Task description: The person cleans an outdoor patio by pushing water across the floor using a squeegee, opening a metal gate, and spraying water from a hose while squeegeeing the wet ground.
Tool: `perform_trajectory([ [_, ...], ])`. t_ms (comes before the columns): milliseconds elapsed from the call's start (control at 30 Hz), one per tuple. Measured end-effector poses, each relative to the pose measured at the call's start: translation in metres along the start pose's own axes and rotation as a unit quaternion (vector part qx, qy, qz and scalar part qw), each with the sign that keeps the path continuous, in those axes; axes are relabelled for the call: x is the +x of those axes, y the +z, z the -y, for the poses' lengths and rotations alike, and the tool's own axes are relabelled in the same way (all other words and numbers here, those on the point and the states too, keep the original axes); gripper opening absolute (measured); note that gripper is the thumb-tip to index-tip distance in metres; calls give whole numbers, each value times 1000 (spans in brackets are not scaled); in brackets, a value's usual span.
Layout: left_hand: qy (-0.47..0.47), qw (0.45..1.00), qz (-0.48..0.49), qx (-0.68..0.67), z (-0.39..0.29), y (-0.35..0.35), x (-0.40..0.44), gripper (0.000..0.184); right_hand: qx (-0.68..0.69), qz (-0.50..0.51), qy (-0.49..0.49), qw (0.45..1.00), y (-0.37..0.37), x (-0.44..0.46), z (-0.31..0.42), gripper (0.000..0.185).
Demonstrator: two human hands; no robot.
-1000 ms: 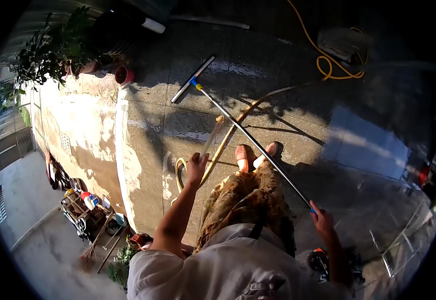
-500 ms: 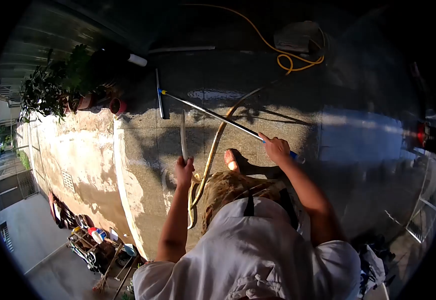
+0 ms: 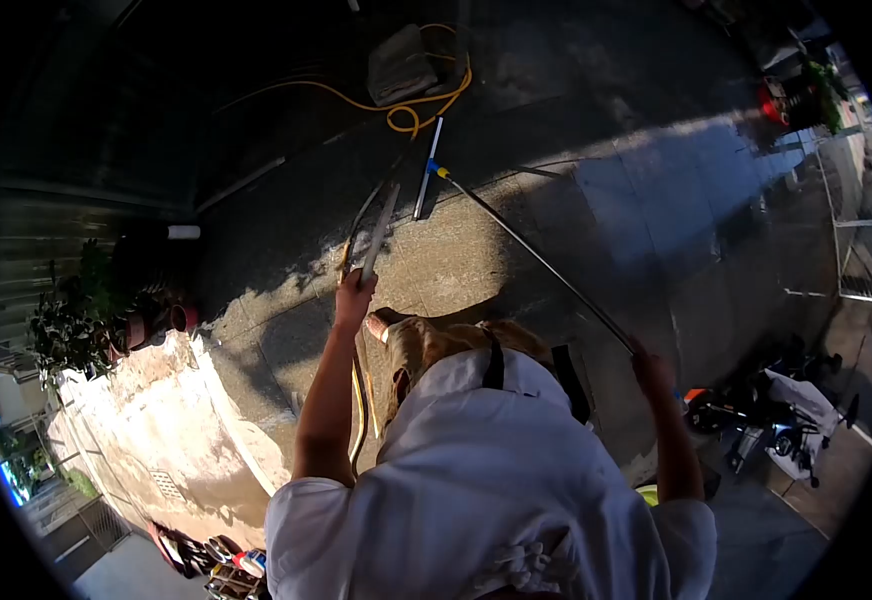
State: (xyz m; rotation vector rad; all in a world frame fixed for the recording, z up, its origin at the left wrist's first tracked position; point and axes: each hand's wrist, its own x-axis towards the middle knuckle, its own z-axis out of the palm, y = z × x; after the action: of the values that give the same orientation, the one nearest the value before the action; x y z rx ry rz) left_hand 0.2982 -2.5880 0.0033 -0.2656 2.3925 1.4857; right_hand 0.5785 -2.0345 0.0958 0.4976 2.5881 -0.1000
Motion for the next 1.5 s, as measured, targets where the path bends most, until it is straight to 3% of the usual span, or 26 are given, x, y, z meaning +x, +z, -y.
perform_trajectory([
  [67,-4,999,45,-17,-28,47,15,23,41,-27,30,998,36,-50,-77,45],
  [133,1,998,68,-10,-57,89,28,25,50,20,119,991,26,-110,-98,45],
  [200,18,998,66,15,-85,127,44,30,15,-4,132,991,41,-162,-123,44],
  [300,48,997,57,33,-107,171,71,36,52,-1,220,974,63,-210,-137,44],
  [433,63,994,73,60,-139,214,112,35,74,34,232,969,76,-209,-129,44],
  [667,52,997,47,40,-202,257,202,30,176,29,217,960,27,-4,-73,44],
  [767,31,997,75,-19,-244,272,241,24,182,39,195,963,4,112,-48,45],
  [867,39,990,113,-73,-285,292,273,20,195,-51,140,969,-21,213,-32,42],
  [1000,21,983,163,-81,-316,326,309,22,163,-54,102,980,-61,267,-26,47],
  [1133,-5,976,193,-102,-300,368,347,16,189,16,148,971,-71,216,-56,48],
  [1233,-8,976,218,-16,-302,392,335,17,199,54,210,956,-49,125,-97,46],
  [1400,-42,971,234,-1,-313,445,307,23,193,88,284,935,-28,-21,-149,45],
  [1500,-21,968,250,-12,-297,489,317,24,197,117,293,928,-22,-37,-180,45],
])
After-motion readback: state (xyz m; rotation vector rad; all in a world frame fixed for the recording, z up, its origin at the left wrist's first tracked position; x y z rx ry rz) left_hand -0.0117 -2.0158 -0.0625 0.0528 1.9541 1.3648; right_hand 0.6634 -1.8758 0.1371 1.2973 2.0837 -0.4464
